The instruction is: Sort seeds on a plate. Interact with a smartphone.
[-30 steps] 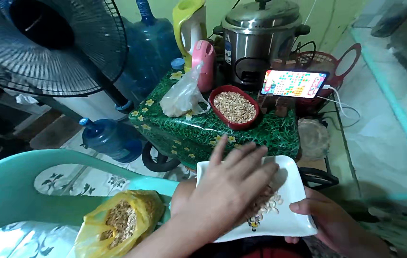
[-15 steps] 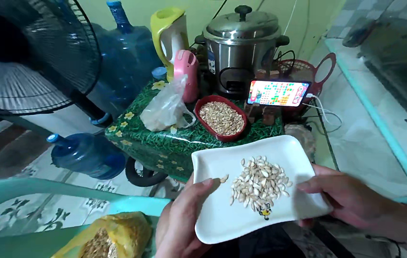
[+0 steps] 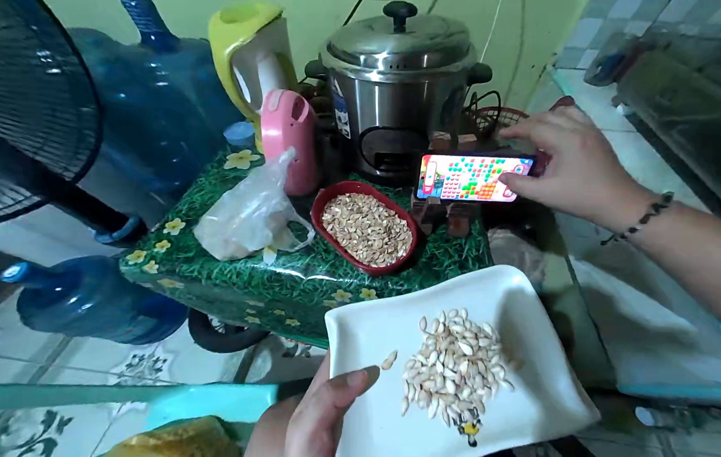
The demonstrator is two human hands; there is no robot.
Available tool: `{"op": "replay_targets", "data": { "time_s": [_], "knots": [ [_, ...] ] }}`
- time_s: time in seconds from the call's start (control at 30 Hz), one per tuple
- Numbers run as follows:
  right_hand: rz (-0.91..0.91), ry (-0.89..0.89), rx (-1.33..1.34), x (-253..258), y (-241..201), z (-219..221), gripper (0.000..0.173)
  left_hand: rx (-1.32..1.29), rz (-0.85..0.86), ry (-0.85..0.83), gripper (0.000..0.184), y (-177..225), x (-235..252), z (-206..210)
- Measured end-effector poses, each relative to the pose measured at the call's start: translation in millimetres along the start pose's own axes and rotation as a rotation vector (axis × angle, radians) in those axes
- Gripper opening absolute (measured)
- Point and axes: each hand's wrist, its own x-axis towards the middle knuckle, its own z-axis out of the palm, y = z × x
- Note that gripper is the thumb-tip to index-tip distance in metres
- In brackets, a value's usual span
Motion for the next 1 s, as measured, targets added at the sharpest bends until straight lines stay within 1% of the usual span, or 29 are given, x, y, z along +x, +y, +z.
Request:
{"op": "replay_targets", "data": {
  "time_s": [0.13, 0.23, 0.4, 0.7, 0.8, 0.9, 1.0],
  "knots": [
    [0.001, 0.004, -0.026, 5, 8, 16, 0.045, 0.008, -0.030, -0.006, 0.038, -3, 7, -3],
    [-0.015, 0.027, -0.018, 5, 11, 23, 0.042, -0.016, -0.034, 0.008, 0.038, -4, 10, -2],
    [-0.025, 0.048, 0.004, 5, 14, 26, 0.038, -0.050, -0.032, -0.027, 0.036, -5, 15, -5],
    [-0.023, 0.076, 0.022, 3, 19, 29, 0.040, -0.038, -0.021, -0.007, 0.033, -6, 16, -6],
    [-0.023, 0.083, 0.025, 4, 18, 30, 0.037, -0.037, -0.027, -0.005, 0.032, -6, 16, -5],
    [-0.023, 0.044, 0.052, 4, 17, 27, 0.035, -0.036, -0.033, 0.012, 0.032, -6, 16, -5],
    [-0.011, -0.001, 0.080, 3, 16, 22, 0.038, -0.027, -0.044, 0.061, 0.032, -7, 16, -6]
  ]
}}
